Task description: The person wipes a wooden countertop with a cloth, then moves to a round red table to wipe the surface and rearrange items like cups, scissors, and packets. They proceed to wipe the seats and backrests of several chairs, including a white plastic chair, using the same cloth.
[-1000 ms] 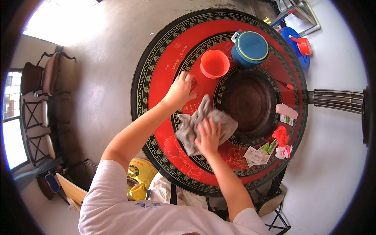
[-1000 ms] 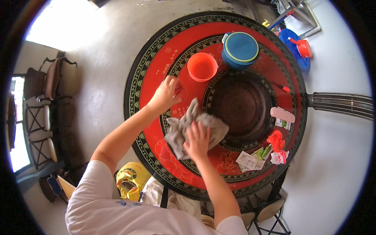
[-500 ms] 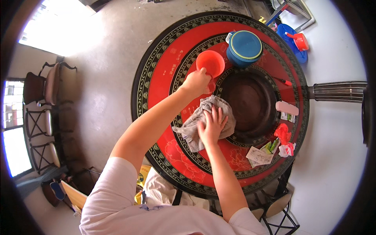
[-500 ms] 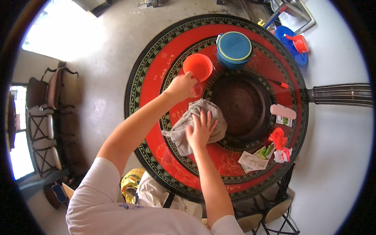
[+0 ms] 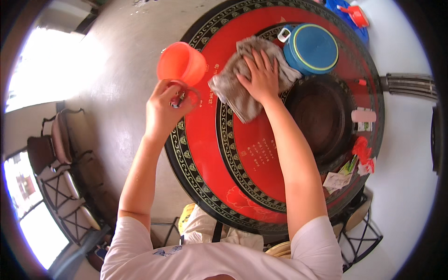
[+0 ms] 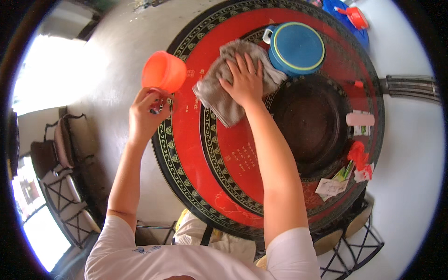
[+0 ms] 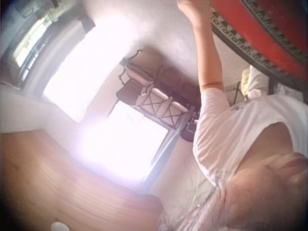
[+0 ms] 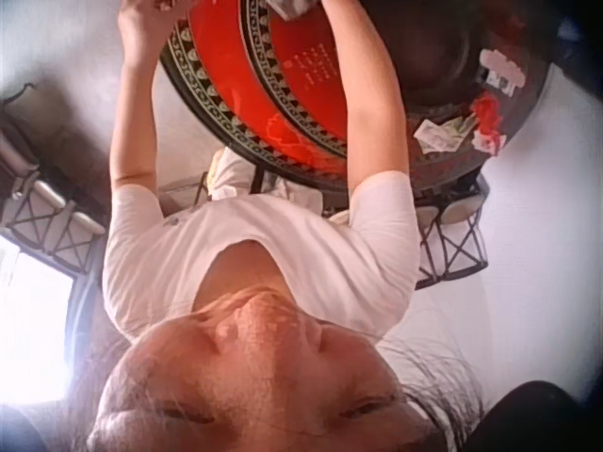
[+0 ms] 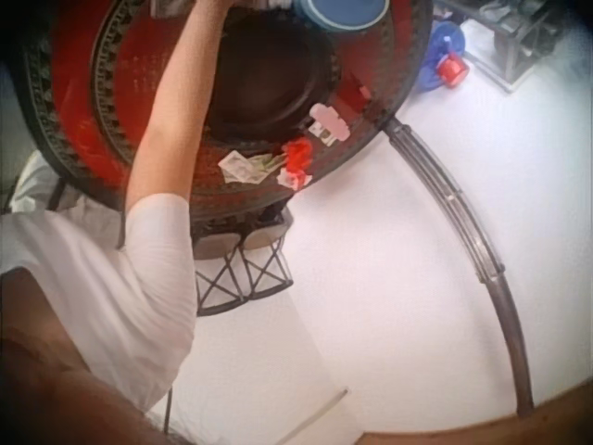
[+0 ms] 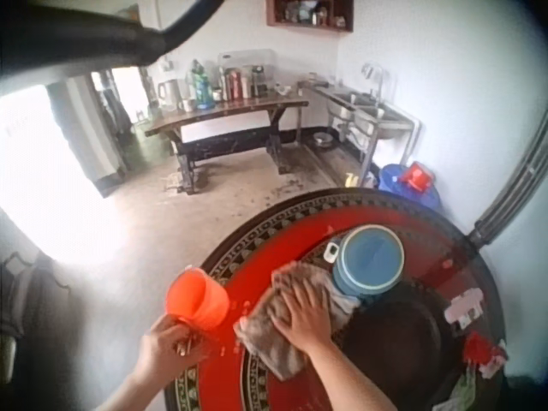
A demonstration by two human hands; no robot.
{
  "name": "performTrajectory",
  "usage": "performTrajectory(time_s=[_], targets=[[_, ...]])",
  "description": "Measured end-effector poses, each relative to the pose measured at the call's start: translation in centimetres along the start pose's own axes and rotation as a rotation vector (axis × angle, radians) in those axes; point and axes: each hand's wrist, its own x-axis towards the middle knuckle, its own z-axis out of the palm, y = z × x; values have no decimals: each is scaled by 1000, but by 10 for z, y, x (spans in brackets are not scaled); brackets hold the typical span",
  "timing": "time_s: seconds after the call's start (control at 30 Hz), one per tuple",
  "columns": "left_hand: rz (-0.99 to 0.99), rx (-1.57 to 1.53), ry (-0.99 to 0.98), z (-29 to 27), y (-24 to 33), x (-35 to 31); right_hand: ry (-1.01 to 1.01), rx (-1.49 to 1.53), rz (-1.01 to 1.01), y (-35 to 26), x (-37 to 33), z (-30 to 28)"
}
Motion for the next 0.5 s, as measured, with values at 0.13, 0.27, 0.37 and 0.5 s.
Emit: performTrajectory(time_s=[0.13,0.27,0.37,0.5], targets=[[7,30,-17,-12,-15,5,-103,-41,106,-51,-8,2],[101,-17,-155,-2,25,-2,-363,117,-83,-111,-134,-26],[300,-42,-360,23,54,-25,-369,189,54,-117,-243,-63],[541,-42,-682,67,71,-76,-419,54,436,-78,-371,-113]])
